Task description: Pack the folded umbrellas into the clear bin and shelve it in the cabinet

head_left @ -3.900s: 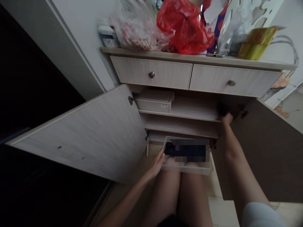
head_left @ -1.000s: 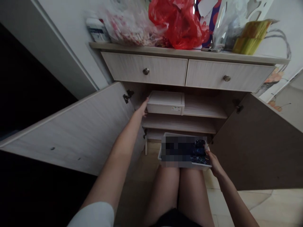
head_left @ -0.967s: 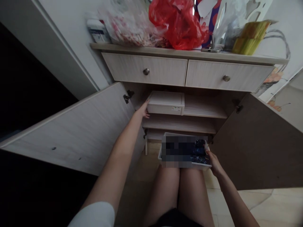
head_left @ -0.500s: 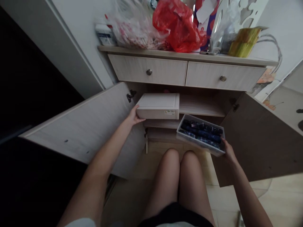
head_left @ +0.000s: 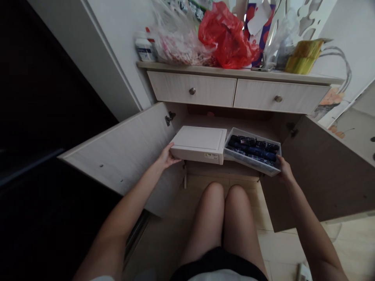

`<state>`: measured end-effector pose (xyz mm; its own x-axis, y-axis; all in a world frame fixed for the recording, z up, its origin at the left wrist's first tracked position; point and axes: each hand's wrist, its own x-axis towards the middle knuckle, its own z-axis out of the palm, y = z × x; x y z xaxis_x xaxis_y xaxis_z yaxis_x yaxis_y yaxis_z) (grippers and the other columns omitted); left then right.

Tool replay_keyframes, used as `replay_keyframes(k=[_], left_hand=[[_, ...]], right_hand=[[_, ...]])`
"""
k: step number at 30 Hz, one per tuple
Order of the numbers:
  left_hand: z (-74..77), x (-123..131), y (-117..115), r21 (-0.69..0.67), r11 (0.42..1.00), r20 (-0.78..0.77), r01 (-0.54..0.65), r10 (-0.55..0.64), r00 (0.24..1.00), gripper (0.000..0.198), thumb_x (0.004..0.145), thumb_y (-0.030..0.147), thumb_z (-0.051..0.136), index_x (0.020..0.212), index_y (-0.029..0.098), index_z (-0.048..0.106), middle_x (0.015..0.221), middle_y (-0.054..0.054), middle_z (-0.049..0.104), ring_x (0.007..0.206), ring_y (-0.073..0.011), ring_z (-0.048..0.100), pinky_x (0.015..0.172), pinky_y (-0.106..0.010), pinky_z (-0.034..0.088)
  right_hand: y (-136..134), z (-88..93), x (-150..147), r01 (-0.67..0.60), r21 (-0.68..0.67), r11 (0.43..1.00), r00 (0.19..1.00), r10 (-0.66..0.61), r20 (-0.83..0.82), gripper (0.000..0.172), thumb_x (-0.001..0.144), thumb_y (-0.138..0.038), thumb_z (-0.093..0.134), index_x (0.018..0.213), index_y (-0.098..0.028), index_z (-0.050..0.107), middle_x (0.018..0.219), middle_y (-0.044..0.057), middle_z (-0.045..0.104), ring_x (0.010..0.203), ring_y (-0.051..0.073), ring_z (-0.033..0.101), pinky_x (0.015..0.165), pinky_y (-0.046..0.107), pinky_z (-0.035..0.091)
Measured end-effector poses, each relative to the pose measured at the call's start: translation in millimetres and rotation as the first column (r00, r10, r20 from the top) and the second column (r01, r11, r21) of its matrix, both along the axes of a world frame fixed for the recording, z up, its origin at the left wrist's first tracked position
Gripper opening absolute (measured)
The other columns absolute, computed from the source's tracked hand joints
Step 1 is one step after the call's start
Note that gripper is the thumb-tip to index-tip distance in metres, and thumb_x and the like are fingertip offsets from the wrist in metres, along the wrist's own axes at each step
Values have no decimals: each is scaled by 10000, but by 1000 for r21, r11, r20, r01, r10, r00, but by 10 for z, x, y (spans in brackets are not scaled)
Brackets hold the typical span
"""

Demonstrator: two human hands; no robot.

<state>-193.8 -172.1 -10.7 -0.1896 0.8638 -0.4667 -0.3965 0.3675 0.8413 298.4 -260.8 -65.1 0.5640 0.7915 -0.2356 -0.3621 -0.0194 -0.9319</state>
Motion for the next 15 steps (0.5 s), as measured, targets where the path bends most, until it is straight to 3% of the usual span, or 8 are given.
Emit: replay_keyframes(k=[7, 15], left_hand=[[-29, -42, -20, -10, 1000, -35, 17, -18, 999, 450, 886, 428, 596, 1298, 250, 570, 1115, -136, 640, 995, -272, 665, 810, -431, 614], [-19, -12, 1, -7, 1000, -26, -19, 19, 999, 438, 868, 405, 638, 1270, 239, 584, 1137, -130, 634, 1001, -264, 664, 828, -422, 608]], right_hand=[[-40, -11, -10, 11, -21, 1000, 1000, -11, -15, 297, 779, -365, 623, 986, -165, 697, 758, 32, 740, 712, 230, 709, 600, 316, 591], [-2, -137, 92, -25, 1, 1000, 996, 25, 81, 339, 732, -470, 695, 874, -162, 700, 693, 41, 723, 713, 242, 708, 585, 315, 577]])
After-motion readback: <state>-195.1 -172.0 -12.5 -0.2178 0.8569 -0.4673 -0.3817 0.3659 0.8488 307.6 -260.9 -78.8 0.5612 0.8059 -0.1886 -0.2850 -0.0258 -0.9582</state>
